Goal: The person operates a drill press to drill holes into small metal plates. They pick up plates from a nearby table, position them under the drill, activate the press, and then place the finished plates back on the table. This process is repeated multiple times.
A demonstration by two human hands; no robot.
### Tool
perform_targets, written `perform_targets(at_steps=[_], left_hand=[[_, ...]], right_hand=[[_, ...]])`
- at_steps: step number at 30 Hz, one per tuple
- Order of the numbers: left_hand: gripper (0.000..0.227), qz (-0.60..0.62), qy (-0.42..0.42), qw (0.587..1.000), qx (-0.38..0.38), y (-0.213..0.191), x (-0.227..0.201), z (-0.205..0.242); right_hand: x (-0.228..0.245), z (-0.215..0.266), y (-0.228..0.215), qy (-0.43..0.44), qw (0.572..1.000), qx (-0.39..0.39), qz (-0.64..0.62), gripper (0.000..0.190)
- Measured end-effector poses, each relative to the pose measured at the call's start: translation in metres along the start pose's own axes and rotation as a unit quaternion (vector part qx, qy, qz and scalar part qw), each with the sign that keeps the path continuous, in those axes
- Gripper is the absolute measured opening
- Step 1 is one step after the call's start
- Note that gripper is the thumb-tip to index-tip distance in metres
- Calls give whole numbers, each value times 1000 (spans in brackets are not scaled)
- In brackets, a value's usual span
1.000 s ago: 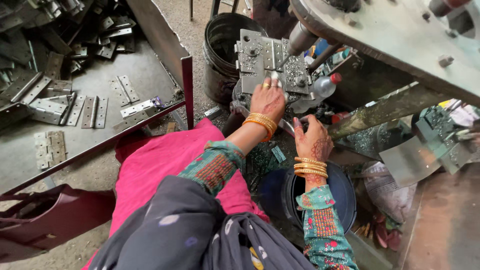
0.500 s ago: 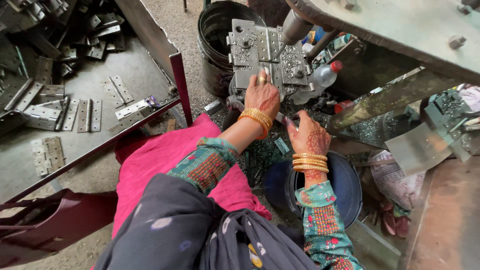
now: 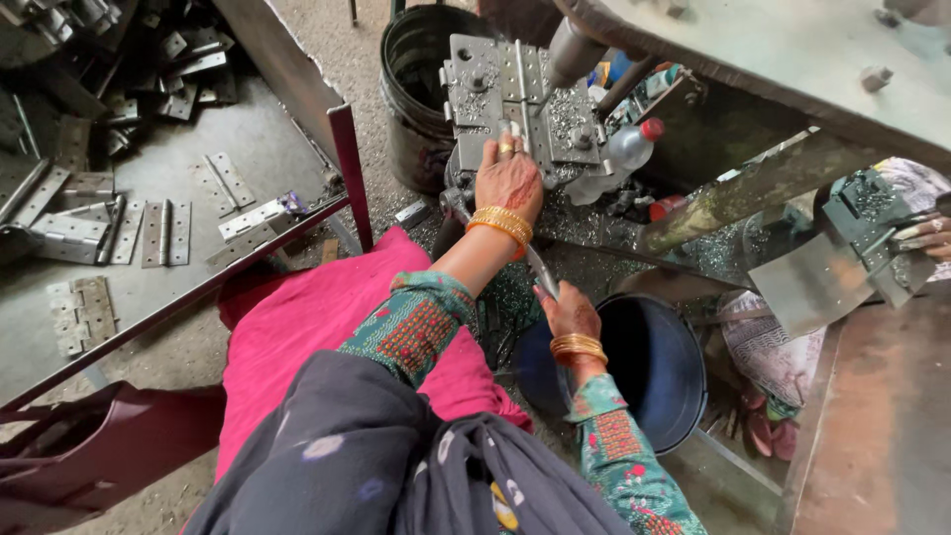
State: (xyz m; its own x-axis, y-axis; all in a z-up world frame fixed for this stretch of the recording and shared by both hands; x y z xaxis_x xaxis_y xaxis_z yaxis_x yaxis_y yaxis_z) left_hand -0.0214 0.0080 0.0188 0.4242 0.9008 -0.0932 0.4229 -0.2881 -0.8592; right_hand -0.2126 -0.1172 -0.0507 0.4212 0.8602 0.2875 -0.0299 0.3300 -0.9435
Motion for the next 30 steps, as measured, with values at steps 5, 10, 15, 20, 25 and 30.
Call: perform_targets(at_steps=[5,10,15,20,25,30], left_hand=[[33,-34,47,991,118,-2,3,1],[31,-21,42,994,96,-1,-3,1],[35,47,35,980,188,-5,4,-1],[37,2,3,990,143,14,-2,-19],[44,53,-27,998,-21,19,7,-26],[40,33,4,990,137,17,16,-33]], right_hand=[[-9,-35,-31,-33,999,-1,-6,57],[-13,-22,13,25,996,68,-46,64],[-12,-15,20,43,983,84,-160,67],[-21,-32,-24,13,996,59,-68,63],[-1,-7,9,5,997,-7,-76,58],[-10,-24,-13,-1,992,82,-93,56]])
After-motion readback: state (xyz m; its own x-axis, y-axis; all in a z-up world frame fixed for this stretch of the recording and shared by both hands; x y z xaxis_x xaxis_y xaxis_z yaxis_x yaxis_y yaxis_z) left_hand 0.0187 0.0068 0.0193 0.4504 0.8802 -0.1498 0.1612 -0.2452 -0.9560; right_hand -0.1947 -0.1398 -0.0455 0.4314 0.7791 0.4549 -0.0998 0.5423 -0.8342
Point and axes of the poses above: each hand's wrist, its own z-axis away from the middle knuckle, its own y-axis out of the palm, x = y × z, the point moved 1 cm from there along -z, towards the middle knuckle, and after that the axes turned 1 degree about y, right-handed, at the moved point
